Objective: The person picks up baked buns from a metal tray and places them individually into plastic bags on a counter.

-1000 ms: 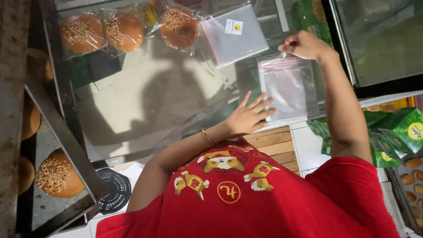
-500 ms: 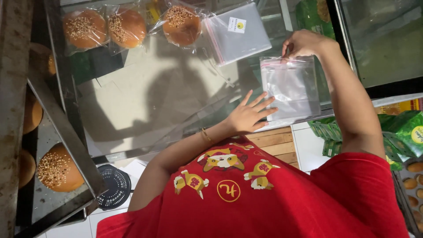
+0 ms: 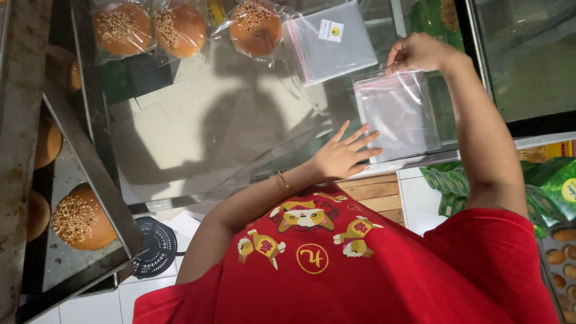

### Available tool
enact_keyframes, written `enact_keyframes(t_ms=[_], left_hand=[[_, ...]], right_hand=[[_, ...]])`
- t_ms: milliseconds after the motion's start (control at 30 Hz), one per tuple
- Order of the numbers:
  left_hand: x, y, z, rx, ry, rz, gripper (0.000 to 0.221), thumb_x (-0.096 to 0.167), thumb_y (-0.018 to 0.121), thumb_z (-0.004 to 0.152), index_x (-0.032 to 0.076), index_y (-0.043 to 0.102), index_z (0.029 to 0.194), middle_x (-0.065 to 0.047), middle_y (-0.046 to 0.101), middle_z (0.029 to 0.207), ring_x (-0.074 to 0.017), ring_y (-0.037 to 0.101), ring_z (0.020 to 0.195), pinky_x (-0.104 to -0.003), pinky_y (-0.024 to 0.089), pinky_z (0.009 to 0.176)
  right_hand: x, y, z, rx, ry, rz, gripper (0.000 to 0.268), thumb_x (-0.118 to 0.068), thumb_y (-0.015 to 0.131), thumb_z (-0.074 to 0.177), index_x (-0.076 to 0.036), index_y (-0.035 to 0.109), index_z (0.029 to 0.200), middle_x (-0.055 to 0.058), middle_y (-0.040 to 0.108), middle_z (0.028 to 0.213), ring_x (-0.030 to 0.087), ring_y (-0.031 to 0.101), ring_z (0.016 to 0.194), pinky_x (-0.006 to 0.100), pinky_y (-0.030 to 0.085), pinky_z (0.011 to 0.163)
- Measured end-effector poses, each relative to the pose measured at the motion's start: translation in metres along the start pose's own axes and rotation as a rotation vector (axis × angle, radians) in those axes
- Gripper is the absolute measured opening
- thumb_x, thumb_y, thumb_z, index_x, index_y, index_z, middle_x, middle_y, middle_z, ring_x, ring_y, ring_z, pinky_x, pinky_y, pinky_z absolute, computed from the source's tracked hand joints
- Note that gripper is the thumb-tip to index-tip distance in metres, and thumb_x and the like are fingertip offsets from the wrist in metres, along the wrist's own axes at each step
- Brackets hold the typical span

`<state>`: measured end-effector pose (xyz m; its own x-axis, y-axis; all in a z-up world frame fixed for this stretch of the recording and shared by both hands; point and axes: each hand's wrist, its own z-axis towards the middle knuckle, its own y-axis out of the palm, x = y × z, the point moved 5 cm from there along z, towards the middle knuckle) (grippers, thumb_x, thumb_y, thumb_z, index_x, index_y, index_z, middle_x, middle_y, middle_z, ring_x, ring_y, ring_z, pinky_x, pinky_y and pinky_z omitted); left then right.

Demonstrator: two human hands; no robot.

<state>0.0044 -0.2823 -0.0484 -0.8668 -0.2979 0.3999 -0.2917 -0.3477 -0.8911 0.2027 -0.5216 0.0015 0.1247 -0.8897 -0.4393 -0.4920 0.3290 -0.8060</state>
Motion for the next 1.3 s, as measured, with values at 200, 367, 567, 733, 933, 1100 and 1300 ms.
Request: enact_keyframes(t_ms=[200, 367, 567, 733, 933, 1100, 1300], left_hand=[[-0.002, 0.004, 0.0, 0.006, -0.016, -0.027, 0.052, 0.048, 0.055, 0.1, 0.032, 0.049, 0.15, -0.004, 0.028, 0.167, -0.0273, 0.017, 0.157, -0.064, 0.008, 0.125], [-0.003, 0.003, 0.001, -0.014, -0.042, -0.036, 0.051, 0.049, 0.056, 0.1, 0.031, 0.05, 0.148, -0.005, 0.028, 0.167, -0.03, 0.016, 0.158, -0.063, 0.008, 0.127], [-0.004, 0.004, 0.002, 0.007, -0.035, -0.046, 0.053, 0.05, 0.056, 0.099, 0.031, 0.049, 0.149, -0.008, 0.027, 0.167, -0.0317, 0.016, 0.156, -0.062, 0.009, 0.125], [-0.007, 0.009, 0.0, 0.009, -0.04, -0.029, 0.059, 0.051, 0.055, 0.101, 0.03, 0.044, 0.154, -0.006, 0.027, 0.168, -0.0298, 0.016, 0.159, -0.062, 0.009, 0.128], [-0.003, 0.002, 0.001, 0.019, -0.023, -0.015, 0.067, 0.051, 0.056, 0.099, 0.028, 0.037, 0.158, -0.006, 0.026, 0.168, -0.0294, 0.016, 0.158, -0.062, 0.009, 0.127], [-0.005, 0.006, 0.0, 0.005, -0.019, -0.02, 0.065, 0.051, 0.057, 0.099, 0.032, 0.037, 0.157, -0.005, 0.027, 0.168, -0.029, 0.016, 0.158, -0.062, 0.01, 0.126], [-0.002, -0.003, -0.001, 0.018, -0.025, -0.03, 0.062, 0.05, 0.057, 0.1, 0.028, 0.041, 0.156, -0.004, 0.028, 0.168, -0.0281, 0.017, 0.158, -0.062, 0.011, 0.127]], right_hand=[[0.008, -0.001, -0.002, -0.108, 0.168, 0.231, 0.041, -0.047, 0.061, 0.108, -0.013, 0.084, 0.109, -0.003, 0.077, 0.093, 0.018, 0.064, 0.075, 0.03, 0.052, 0.084], [0.024, 0.012, 0.007, -0.336, -0.009, 0.389, 0.035, -0.015, 0.075, 0.078, -0.014, 0.077, 0.113, 0.006, 0.077, 0.072, 0.01, 0.067, 0.063, 0.027, 0.05, 0.062], [-0.03, 0.01, -0.013, -0.268, 0.265, 0.011, 0.043, -0.027, 0.092, 0.073, -0.011, 0.073, 0.108, 0.015, 0.068, 0.073, 0.017, 0.053, 0.052, 0.035, 0.041, 0.051], [0.01, 0.02, 0.003, -0.144, 0.124, -0.01, 0.036, -0.028, 0.086, 0.077, -0.01, 0.079, 0.107, 0.014, 0.073, 0.082, 0.021, 0.061, 0.067, 0.038, 0.049, 0.062], [0.013, 0.012, 0.005, -0.009, 0.026, -0.033, 0.029, -0.021, 0.08, 0.083, -0.011, 0.08, 0.11, 0.007, 0.077, 0.094, 0.021, 0.072, 0.085, 0.036, 0.056, 0.081], [0.002, 0.003, 0.0, 0.082, -0.114, -0.016, 0.021, -0.017, 0.085, 0.084, -0.006, 0.078, 0.1, 0.012, 0.071, 0.103, 0.022, 0.07, 0.086, 0.035, 0.056, 0.08], [0.026, 0.0, 0.01, 0.157, -0.13, 0.39, 0.008, -0.003, 0.067, 0.098, -0.003, 0.07, 0.106, 0.005, 0.076, 0.105, 0.012, 0.072, 0.097, 0.027, 0.058, 0.088]])
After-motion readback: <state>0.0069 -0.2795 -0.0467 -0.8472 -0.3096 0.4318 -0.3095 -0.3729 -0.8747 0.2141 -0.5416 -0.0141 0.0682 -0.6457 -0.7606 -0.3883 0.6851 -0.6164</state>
